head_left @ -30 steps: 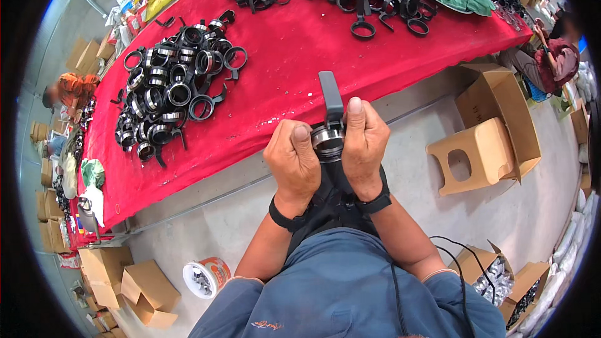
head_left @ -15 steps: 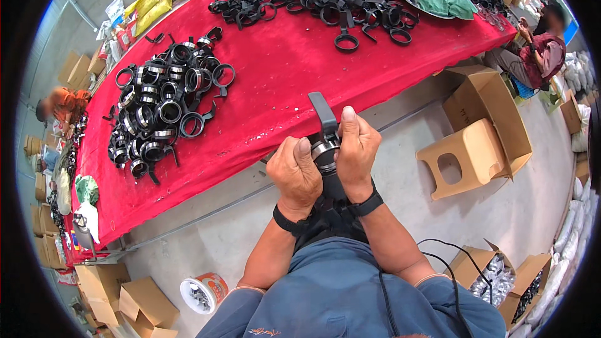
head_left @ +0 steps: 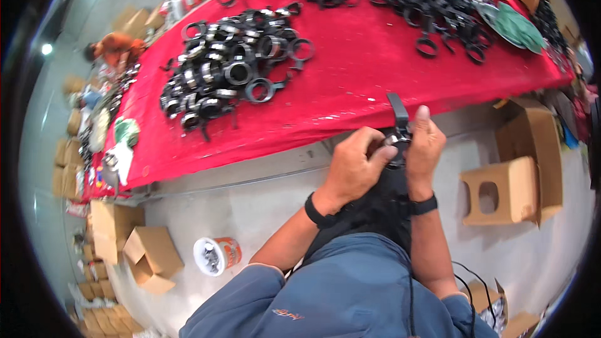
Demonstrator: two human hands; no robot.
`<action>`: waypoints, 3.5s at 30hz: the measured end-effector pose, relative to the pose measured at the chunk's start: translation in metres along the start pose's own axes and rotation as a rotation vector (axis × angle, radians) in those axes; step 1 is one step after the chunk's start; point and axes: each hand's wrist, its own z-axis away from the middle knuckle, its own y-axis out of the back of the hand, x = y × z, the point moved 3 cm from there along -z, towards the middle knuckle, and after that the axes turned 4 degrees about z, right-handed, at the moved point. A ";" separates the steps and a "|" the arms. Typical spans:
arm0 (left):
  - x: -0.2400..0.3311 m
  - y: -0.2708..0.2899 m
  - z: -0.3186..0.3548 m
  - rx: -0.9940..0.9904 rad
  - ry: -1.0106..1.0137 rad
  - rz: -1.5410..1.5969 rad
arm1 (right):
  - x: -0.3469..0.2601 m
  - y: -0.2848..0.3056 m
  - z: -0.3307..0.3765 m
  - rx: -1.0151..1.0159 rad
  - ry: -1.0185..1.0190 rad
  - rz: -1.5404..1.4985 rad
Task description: Assembling black plastic components by fitting metal rings into designated grooves.
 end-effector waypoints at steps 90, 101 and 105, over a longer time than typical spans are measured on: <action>-0.148 -0.154 -0.480 -0.944 -0.424 -1.233 | 0.077 0.036 -0.224 0.161 0.274 0.553; -0.122 -0.016 -0.326 -0.525 0.517 0.559 | 0.078 0.036 -0.227 0.165 0.291 0.608; -0.114 -0.005 -0.260 -0.504 0.500 1.064 | 0.083 0.033 -0.228 0.156 0.298 0.584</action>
